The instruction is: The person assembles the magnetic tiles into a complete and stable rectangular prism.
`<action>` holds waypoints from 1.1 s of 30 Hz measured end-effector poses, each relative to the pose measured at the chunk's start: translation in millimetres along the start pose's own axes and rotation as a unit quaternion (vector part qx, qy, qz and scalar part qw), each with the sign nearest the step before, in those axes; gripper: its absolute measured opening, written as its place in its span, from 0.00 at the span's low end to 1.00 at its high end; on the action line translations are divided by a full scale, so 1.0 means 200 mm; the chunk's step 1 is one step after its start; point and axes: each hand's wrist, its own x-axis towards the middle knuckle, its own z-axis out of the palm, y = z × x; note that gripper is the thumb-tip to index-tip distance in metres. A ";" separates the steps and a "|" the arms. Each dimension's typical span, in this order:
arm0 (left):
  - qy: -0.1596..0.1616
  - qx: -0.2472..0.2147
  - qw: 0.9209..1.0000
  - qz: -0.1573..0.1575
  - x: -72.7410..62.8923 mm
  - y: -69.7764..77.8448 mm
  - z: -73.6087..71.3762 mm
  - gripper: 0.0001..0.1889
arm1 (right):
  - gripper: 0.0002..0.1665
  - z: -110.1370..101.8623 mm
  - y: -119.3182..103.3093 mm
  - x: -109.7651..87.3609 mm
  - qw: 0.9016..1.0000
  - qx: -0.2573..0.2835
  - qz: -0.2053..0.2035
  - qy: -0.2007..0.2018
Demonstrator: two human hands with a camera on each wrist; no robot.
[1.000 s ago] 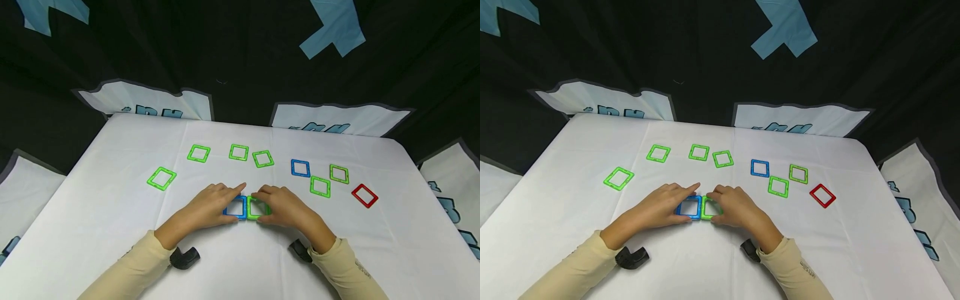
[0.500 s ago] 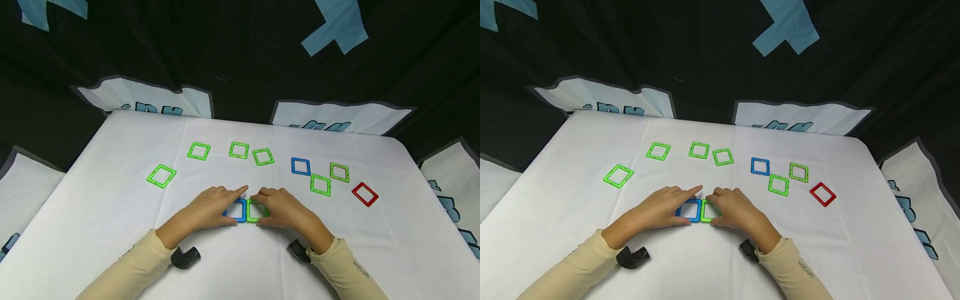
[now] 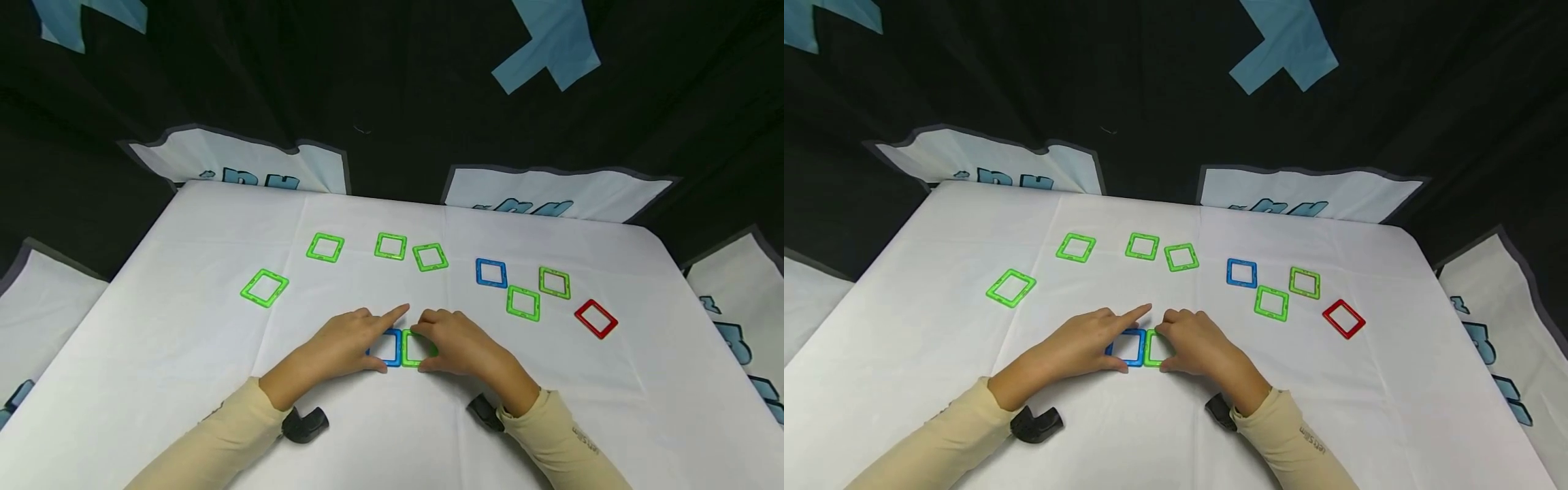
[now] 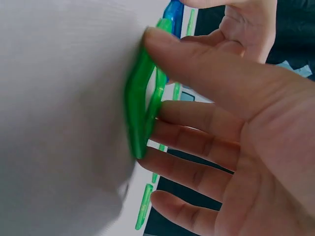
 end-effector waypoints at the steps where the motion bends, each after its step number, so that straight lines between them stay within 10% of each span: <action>1: 0.003 0.000 1.000 -0.002 0.00 0.00 0.00 0.48 | 0.32 0.00 0.00 0.00 1.000 0.001 0.001 0.000; 14: -0.018 -0.030 0.999 -0.036 -0.05 -0.03 -0.04 0.51 | 0.32 0.01 -0.03 0.00 0.999 0.009 0.038 -0.011; 24: -0.058 -0.046 0.986 -0.152 -0.24 -0.40 -0.24 0.47 | 0.32 0.01 -0.04 0.00 0.999 0.022 0.041 -0.014; 33: -0.104 0.012 0.979 -0.172 -0.36 -0.62 -0.35 0.39 | 0.33 0.00 -0.03 0.00 0.999 0.028 0.039 -0.014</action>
